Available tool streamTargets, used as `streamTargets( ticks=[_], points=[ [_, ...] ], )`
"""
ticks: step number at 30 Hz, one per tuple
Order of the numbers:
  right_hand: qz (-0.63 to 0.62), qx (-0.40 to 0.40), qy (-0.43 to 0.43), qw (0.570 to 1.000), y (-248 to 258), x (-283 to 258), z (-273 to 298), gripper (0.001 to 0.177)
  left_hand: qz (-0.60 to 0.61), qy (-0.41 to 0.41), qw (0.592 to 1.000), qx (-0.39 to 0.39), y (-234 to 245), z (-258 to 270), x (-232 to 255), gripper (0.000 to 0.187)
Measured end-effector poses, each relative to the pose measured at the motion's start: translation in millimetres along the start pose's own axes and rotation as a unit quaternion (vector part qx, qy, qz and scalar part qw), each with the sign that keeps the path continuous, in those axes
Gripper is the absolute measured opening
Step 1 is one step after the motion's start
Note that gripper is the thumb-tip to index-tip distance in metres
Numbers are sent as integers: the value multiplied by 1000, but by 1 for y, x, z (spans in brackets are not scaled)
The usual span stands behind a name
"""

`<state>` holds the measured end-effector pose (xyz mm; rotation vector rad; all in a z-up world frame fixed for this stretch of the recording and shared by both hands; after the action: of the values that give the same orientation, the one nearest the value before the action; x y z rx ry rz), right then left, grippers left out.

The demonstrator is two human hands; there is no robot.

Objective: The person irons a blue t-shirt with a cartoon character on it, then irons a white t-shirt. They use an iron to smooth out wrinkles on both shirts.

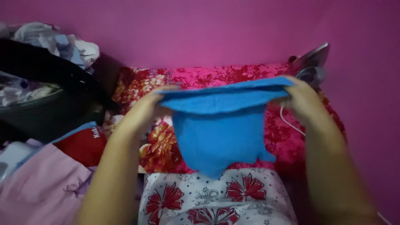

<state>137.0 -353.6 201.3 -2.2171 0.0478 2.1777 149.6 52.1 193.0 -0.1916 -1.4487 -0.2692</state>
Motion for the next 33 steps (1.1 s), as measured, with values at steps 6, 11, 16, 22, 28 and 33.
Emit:
streamTargets(
  ticks=[6,11,16,22,28,33],
  points=[
    [-142,61,255,955,-2,-55,-41,33,-230,-394,879,139,-10,-48,62,60],
    [102,176,110,973,3,-7,-53,69,-267,-350,853,281,-10,-59,46,74],
    [224,69,138,962,-7,89,-42,49,-533,9,822,202,-13,-68,-71,53],
    [221,-80,-75,969,31,203,-14,42,-598,40,799,55,-30,-37,-170,39],
    [275,-280,-175,903,62,198,37,41,-531,92,834,-123,-39,17,-187,40],
    [229,-328,-164,902,62,206,19,47,-396,242,862,-205,-21,-7,-203,68]
  ],
)
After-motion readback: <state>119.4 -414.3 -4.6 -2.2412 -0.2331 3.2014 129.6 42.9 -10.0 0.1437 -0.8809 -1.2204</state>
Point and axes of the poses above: each hand's wrist, its own z-axis away from the middle knuckle, its own y-axis out of the back of the hand, x = y × z, the point moved 5 cm from there along -z, towards the middle knuckle, and after that the axes turned 9 degrees about -z, right-handed, at the moved point
